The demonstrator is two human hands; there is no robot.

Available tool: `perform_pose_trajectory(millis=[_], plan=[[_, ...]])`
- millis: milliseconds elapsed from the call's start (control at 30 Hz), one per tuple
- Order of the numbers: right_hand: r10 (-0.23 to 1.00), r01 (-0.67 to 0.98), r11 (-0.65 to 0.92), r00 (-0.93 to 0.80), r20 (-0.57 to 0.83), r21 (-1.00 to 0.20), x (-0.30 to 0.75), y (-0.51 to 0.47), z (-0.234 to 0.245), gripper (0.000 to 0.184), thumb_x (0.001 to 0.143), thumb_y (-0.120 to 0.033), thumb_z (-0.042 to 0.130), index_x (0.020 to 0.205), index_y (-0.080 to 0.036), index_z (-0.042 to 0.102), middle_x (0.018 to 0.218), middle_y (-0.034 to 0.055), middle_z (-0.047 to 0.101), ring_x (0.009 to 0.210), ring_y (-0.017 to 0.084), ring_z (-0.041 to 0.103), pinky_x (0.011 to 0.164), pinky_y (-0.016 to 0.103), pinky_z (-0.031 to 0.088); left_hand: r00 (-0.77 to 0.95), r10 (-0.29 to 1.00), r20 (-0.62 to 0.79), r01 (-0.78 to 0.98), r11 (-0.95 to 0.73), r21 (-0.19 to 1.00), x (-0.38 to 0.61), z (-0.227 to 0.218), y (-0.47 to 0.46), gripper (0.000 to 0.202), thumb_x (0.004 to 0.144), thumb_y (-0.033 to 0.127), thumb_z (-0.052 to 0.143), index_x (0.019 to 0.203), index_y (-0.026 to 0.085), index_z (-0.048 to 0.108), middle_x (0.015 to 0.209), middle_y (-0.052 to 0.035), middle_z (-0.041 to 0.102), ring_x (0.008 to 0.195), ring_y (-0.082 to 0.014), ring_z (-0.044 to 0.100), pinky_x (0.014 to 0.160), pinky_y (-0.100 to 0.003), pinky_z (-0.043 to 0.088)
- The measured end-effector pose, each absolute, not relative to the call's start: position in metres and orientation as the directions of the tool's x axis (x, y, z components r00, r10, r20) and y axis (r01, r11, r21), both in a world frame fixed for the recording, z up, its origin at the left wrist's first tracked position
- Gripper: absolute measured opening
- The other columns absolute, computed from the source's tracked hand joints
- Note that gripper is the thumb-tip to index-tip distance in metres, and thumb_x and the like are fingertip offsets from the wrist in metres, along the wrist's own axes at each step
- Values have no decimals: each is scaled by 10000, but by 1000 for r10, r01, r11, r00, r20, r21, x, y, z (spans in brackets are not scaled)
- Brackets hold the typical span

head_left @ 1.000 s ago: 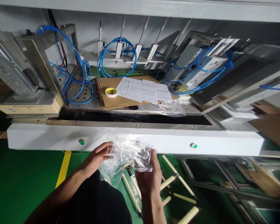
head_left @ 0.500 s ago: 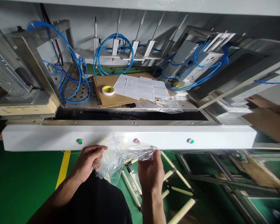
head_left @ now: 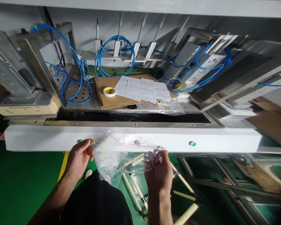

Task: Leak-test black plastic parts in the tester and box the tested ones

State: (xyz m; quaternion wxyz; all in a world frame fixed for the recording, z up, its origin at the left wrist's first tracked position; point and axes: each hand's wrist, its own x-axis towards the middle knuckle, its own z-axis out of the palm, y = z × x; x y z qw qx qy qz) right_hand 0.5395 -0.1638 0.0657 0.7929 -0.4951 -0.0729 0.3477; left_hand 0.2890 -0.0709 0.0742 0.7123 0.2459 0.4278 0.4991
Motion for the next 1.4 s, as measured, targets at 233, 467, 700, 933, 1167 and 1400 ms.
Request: perform_pose_trajectory(millis=[233,467,700,933,1167,1400], plan=[[601,-565,236,724,-338,-791,529,-161,86,406,740,-497,910,801,-235,607,663,-77,500,569,86,496,487,203,427,217,923,-318,-428,383,818,280,72,-62,286,737,387,898,813,138,779,751,-31,690,554,-97,559,442,-214,397],[624,-534,273,731,-275,-800,526,-168,92,542,718,-608,929,1128,-322,719,600,-111,391,504,68,381,469,180,366,200,967,-158,-107,182,977,253,48,-51,662,832,500,812,1425,258,642,1454,-139,673,1354,-336,621,1113,-461,491],[740,-531,147,619,-263,-834,522,-171,89,469,737,-655,891,1014,-315,727,575,-95,350,497,83,337,461,200,355,643,716,-274,74,298,952,285,39,-33,365,802,510,851,980,198,786,879,-58,756,914,-219,712,824,-304,550],[682,-287,137,721,-120,-948,527,-187,66,533,781,-677,857,1094,-252,785,643,-50,449,581,104,397,521,236,381,275,937,-217,-117,256,959,279,45,-46,479,850,655,774,842,196,638,537,109,335,457,-50,229,417,-176,171],[774,-6,-150,621,-121,-989,547,-213,57,539,859,-698,765,1118,-228,815,856,66,707,731,189,607,650,315,538,174,973,-151,-122,174,977,263,79,-49,417,880,586,779,864,182,679,550,99,311,474,-55,222,427,-196,157],[979,127,-95,190,-70,-987,601,-220,39,632,824,-639,832,1348,-296,744,1202,134,775,1086,304,725,982,448,600,388,898,206,179,-293,939,243,118,-60,291,1006,430,659,933,187,800,731,-18,645,566,-90,441,514,-227,334]])
